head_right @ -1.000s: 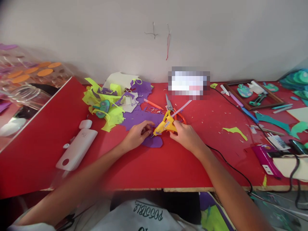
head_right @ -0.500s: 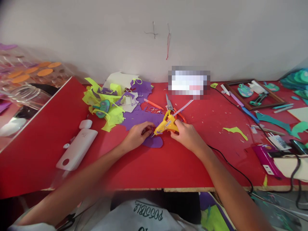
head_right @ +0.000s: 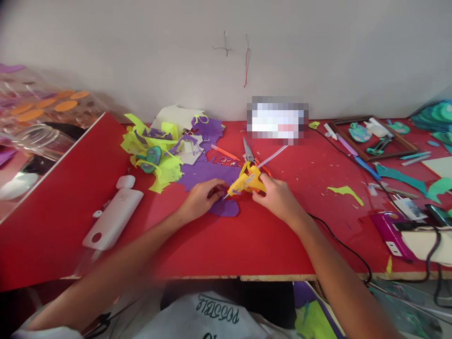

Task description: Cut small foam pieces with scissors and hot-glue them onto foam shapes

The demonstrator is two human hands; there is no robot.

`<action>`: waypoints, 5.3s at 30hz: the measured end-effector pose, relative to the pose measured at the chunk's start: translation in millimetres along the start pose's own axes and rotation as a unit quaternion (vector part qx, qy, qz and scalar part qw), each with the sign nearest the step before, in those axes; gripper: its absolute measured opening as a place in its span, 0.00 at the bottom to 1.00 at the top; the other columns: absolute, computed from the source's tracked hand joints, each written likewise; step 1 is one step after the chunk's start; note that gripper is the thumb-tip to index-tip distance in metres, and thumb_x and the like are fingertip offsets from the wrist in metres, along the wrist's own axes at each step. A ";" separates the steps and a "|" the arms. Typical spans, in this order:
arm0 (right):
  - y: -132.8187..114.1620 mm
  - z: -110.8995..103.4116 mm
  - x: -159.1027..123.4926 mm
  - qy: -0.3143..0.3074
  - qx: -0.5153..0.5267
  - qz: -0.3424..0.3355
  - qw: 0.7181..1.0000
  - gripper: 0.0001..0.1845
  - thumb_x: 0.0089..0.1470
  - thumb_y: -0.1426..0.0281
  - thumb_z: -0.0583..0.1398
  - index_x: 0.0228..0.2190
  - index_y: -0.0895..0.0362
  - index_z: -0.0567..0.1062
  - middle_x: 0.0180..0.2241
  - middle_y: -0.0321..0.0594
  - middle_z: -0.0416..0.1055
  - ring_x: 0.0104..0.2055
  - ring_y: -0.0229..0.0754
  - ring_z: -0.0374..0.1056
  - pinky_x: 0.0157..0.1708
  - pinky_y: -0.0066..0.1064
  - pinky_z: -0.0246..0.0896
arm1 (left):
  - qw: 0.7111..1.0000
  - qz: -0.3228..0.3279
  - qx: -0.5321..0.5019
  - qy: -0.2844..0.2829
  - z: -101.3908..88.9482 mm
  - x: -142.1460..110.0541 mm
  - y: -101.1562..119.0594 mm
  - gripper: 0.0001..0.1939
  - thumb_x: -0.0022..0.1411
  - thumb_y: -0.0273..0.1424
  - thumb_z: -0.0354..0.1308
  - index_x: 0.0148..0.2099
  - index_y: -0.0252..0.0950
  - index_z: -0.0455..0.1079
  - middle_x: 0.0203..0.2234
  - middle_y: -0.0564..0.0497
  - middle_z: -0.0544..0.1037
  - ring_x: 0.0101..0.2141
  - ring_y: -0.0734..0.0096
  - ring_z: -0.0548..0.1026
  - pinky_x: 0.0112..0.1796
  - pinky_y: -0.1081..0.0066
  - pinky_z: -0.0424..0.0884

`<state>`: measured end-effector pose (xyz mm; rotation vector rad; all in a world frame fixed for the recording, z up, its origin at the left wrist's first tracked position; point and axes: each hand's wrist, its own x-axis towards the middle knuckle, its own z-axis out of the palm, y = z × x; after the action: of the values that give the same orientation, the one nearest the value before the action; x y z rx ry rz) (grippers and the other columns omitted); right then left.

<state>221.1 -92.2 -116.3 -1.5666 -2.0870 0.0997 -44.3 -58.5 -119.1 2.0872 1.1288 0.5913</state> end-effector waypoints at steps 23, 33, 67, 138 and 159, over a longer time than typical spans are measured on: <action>-3.8 7.1 -1.8 -0.043 -0.046 -0.024 0.998 0.07 0.56 0.67 0.61 0.36 0.54 0.69 0.29 0.42 0.77 0.27 0.48 0.74 0.26 0.32 0.57 | 1.000 0.007 0.017 0.002 0.7 -0.3 -2.8 0.14 0.66 0.23 0.56 0.52 0.38 0.74 0.40 0.50 0.83 0.36 0.70 0.78 0.35 0.74 0.67; -4.7 5.9 -1.2 -0.049 -0.053 -0.024 0.997 0.06 0.56 0.67 0.61 0.35 0.54 0.69 0.29 0.43 0.77 0.28 0.48 0.75 0.26 0.32 0.57 | 1.000 0.010 0.021 0.008 1.4 -0.9 -2.6 0.16 0.67 0.23 0.56 0.54 0.39 0.73 0.39 0.51 0.82 0.34 0.70 0.77 0.36 0.72 0.67; -12.1 1.9 1.8 -0.077 -0.041 -0.012 0.996 0.07 0.56 0.70 0.62 0.38 0.54 0.71 0.29 0.41 0.78 0.29 0.49 0.77 0.26 0.31 0.59 | 0.997 0.067 0.023 0.035 -0.7 -0.1 -5.7 0.13 0.67 0.21 0.53 0.45 0.36 0.78 0.40 0.46 0.76 0.40 0.69 0.76 0.44 0.72 0.71; -12.9 2.7 0.7 -0.081 -0.041 -0.002 0.996 0.06 0.56 0.70 0.61 0.37 0.54 0.70 0.29 0.41 0.78 0.29 0.48 0.76 0.26 0.31 0.58 | 0.992 0.077 0.082 0.062 1.3 -1.4 -9.9 0.13 0.68 0.21 0.54 0.47 0.37 0.79 0.43 0.46 0.77 0.40 0.69 0.77 0.43 0.72 0.73; -8.2 7.2 -1.0 -0.065 -0.054 -0.013 0.996 0.07 0.55 0.69 0.62 0.38 0.53 0.70 0.29 0.40 0.78 0.28 0.47 0.75 0.25 0.31 0.56 | 0.992 0.095 0.066 0.056 -1.3 -0.4 -9.2 0.15 0.68 0.19 0.52 0.47 0.36 0.79 0.43 0.45 0.78 0.41 0.68 0.77 0.44 0.71 0.74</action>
<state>211.0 -93.9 -119.9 -1.6345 -2.2472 0.0820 -50.4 -54.8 -125.1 2.3181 1.0631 0.7516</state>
